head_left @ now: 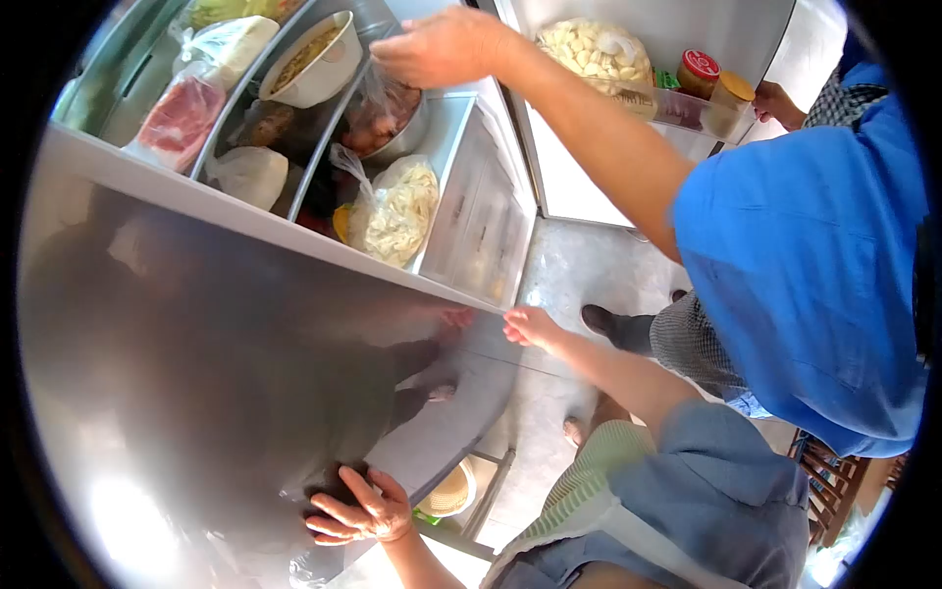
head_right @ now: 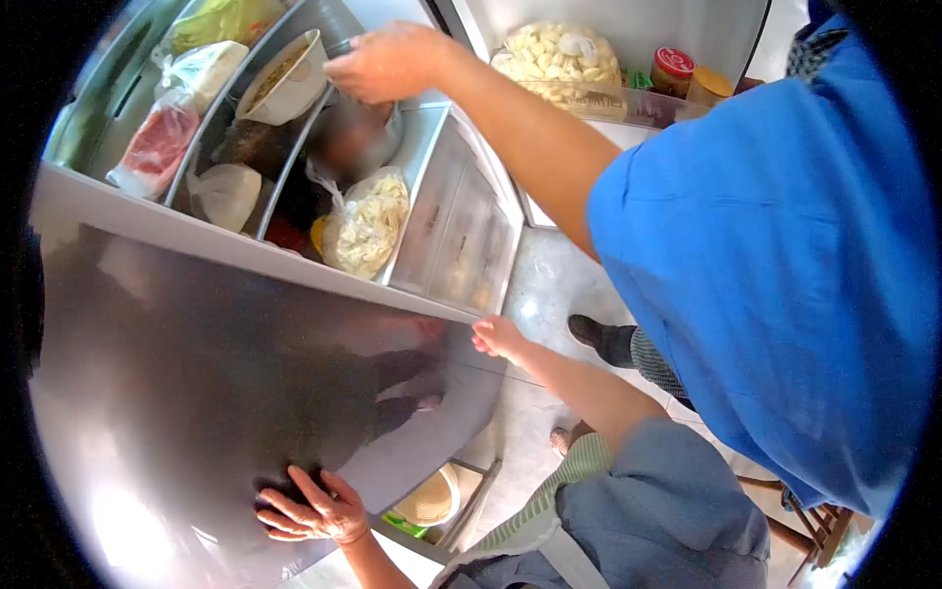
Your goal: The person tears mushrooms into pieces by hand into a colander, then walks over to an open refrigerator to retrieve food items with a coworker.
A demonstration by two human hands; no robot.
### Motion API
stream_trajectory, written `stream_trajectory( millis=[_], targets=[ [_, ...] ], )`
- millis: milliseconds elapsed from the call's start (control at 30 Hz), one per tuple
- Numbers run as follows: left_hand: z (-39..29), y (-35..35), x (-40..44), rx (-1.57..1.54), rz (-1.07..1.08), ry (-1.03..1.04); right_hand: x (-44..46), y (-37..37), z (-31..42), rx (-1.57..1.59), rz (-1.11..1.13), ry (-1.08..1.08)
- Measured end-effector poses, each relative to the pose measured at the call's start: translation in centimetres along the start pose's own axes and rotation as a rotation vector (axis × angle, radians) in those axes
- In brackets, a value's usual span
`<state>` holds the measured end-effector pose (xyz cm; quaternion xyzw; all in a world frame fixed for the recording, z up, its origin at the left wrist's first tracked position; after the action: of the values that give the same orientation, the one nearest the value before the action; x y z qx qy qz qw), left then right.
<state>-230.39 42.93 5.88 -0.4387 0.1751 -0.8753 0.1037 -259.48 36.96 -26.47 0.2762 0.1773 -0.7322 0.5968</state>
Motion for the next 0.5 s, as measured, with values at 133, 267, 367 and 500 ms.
stream_trajectory(
  millis=[133,267,367,500],
  targets=[
    [0.0,0.0,0.5,-0.019,-0.010,0.033,6.0,-1.0,2.8,0.043,-0.012,0.024],
    [-0.1,0.0,0.5,-0.020,0.042,0.052,11.4,-0.9,3.1,0.077,-0.018,0.112],
    [-1.0,0.3,1.5,0.034,0.124,0.077,15.5,-0.1,2.9,0.179,0.005,0.094],
    [-1.0,0.7,0.3,-0.014,0.130,0.074,19.8,2.1,2.6,0.164,-0.109,0.053]
  ],
)
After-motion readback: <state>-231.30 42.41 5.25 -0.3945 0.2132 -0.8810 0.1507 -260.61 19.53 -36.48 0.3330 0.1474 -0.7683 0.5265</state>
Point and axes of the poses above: each hand's wrist, its own x-axis towards the middle knuckle, its own y-axis out of the palm, z = x × y, the point moved 3 cm from there along x, towards the middle knuckle, and after that the axes turned 9 degrees about -x, right-handed, at the moved point
